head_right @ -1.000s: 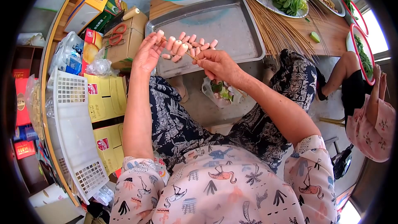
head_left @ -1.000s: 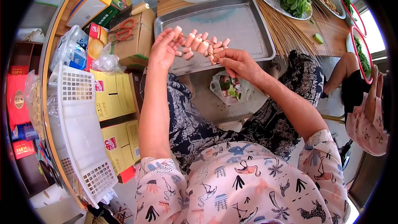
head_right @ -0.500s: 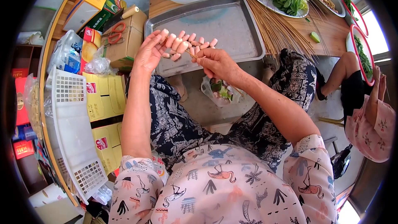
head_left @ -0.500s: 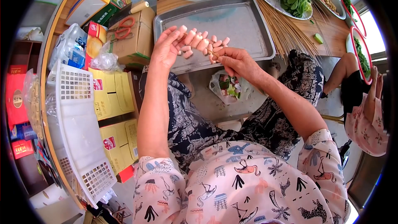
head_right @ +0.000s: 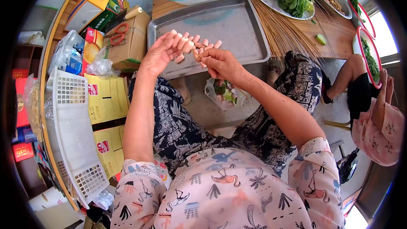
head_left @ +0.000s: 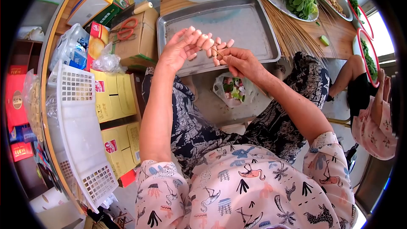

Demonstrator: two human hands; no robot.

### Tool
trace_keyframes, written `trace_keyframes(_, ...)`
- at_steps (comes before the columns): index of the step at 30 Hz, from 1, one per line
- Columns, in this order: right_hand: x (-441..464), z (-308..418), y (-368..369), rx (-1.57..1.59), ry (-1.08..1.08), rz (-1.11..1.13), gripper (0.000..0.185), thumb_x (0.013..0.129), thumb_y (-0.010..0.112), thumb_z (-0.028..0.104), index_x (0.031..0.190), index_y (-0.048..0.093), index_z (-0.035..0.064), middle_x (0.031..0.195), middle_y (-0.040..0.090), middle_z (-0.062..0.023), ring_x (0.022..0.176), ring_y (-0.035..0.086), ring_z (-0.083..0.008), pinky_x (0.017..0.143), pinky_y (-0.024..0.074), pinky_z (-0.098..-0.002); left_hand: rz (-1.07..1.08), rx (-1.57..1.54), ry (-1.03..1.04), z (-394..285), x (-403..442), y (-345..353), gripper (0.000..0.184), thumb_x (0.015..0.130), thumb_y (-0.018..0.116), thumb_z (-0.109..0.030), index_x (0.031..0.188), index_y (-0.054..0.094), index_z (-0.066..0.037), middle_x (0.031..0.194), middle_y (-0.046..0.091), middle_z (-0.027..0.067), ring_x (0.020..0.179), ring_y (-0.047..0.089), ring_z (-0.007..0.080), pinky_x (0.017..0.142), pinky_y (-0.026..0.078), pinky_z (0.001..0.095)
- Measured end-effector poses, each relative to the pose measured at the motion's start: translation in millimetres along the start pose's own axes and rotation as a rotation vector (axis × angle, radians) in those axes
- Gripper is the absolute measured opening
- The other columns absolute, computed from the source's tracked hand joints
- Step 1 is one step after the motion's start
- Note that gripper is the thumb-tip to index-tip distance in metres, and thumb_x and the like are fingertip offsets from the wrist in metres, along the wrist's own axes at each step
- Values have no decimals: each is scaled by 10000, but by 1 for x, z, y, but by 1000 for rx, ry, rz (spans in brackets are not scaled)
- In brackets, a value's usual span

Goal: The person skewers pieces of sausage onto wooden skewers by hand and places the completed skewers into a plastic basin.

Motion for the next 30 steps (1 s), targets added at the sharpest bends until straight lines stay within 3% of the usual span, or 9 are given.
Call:
trace_keyframes(6,0,-3,2,12,4,-8,203,962,475,180,1026,619,52,569,450,45,481,372,-18,433,275,-185,2,10,17,2,-1,0,558,765,768,-196,1211,449,-91,1118,606,98,888,635,238,736,476,352)
trace_keyframes(8,2,-1,2,-10,-35,25,190,947,491,194,1006,609,58,567,454,35,476,401,-25,416,322,-198,-19,17,35,0,-1,-2,544,767,766,-187,1204,456,-98,1116,612,94,883,636,230,715,467,347)
trace_keyframes(17,1,3,4,-39,-34,20,209,970,470,196,1018,618,57,571,452,44,481,383,-19,435,295,-182,-48,-25,94,-7,-3,0,504,742,783,-154,1149,494,-87,1103,625,99,852,633,183,622,459,286)
trace_keyframes(23,2,3,6,-18,-31,20,208,973,465,194,1034,611,59,585,459,45,489,389,-15,439,297,-179,-35,-7,110,-9,-3,1,461,747,781,-172,1114,515,-90,1103,622,96,876,624,161,684,482,279)
trace_keyframes(28,1,-2,3,12,-9,19,212,976,457,176,1056,606,48,627,484,40,504,397,-16,444,304,-178,39,14,-71,-1,-10,21,461,784,757,-254,1146,514,-107,1076,615,55,923,617,165,762,508,289)
trace_keyframes(30,2,-2,3,7,13,17,214,978,454,171,1063,605,45,648,497,38,509,399,-16,446,307,-177,73,50,-43,0,-11,24,472,784,757,-258,1159,512,-109,1075,612,51,939,617,170,795,509,306)
Point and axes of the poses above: each hand's wrist, its own x-axis towards the middle knuckle, its own y-axis out of the palm, z = x × y, the point moved 7 cm from there along x, towards the middle knuckle
